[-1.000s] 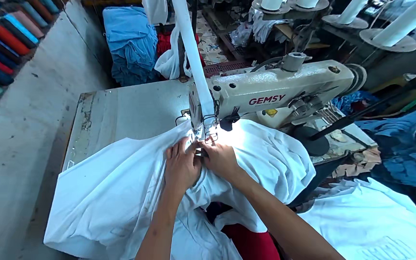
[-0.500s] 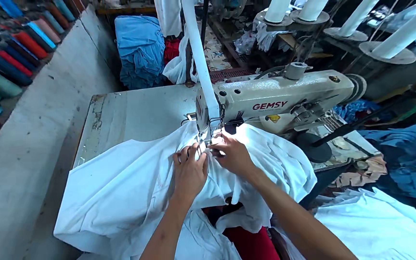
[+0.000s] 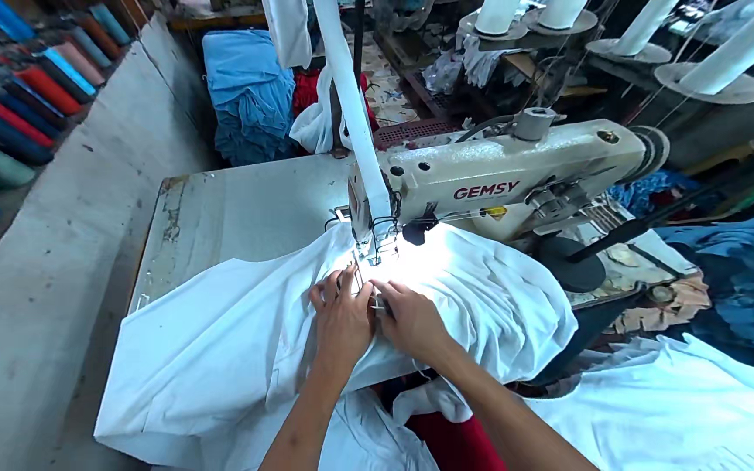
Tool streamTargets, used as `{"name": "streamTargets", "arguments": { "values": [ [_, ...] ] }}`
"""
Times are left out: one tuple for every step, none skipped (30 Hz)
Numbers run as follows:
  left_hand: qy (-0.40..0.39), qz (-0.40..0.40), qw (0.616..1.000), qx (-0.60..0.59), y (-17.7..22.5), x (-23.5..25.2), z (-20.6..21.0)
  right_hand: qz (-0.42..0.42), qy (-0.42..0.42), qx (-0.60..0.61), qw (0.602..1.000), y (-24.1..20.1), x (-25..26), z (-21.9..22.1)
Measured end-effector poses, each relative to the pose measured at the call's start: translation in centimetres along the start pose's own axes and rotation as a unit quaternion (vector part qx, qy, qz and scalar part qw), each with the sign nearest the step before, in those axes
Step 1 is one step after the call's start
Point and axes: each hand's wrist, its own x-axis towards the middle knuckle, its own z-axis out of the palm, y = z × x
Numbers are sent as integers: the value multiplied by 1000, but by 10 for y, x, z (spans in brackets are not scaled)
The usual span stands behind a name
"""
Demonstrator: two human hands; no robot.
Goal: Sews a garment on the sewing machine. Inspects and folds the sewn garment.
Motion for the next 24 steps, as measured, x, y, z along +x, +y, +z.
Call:
{"name": "streamTargets", "arguments": {
  "values": [
    [-24,-4,1000,0,-1,0,-3,-1,32,-26,999,-2,2,10],
    [-37,-3,999,3,-2,1,-5,1,58,-52,997,-3,5,16],
    [-43,-4,999,0,-3,1,-5,2,76,-72,995,-2,8,19],
    [-41,-3,999,-6,-5,1,-5,-5,94,-87,992,0,10,22],
    [-38,0,999,-8,-6,2,-5,-16,110,-98,989,2,12,24],
    [-38,5,999,-7,-8,3,-5,-27,122,-104,987,5,14,26],
    [-35,12,999,-12,-10,5,-6,-40,132,-110,984,9,15,27],
    [-36,18,999,-22,-12,8,-7,-51,135,-113,983,12,17,27],
    [-37,23,998,-34,-14,10,-8,-63,136,-116,982,15,19,27],
    [-38,27,998,-40,-15,11,-9,-77,138,-117,980,19,21,27],
    [-35,32,998,-43,-17,13,-10,-92,139,-118,979,23,23,27],
    [-28,37,998,-40,-18,14,-9,-109,139,-116,977,26,26,26],
    [-20,40,998,-36,-19,15,-7,-122,132,-112,977,30,30,23],
    [-20,36,999,-32,-20,17,-6,-132,121,-107,978,33,35,21],
    [-25,28,999,-29,-19,20,-7,-139,109,-101,979,37,40,18],
    [-27,16,999,-24,-16,23,-7,-148,103,-94,979,40,45,16],
    [-26,2,999,-19,-12,26,-8,-152,93,-88,980,43,49,14],
    [-31,-19,999,-15,-6,28,-10,-155,82,-85,981,45,53,11],
    [-42,-46,998,-11,2,30,-14,-156,77,-86,981,47,55,10],
    [-55,-78,995,-5,10,32,-18,-158,79,-90,980,49,57,11],
    [-59,-108,992,-2,18,34,-19,-159,82,-93,980,50,57,11],
    [-49,-133,990,-6,23,34,-18,-160,87,-94,979,51,55,11],
    [-33,-154,987,-17,25,33,-16,-172,101,-92,976,52,53,12],
    [-8,-164,986,-32,23,31,-11,-183,112,-87,973,53,51,13]
  ]
}}
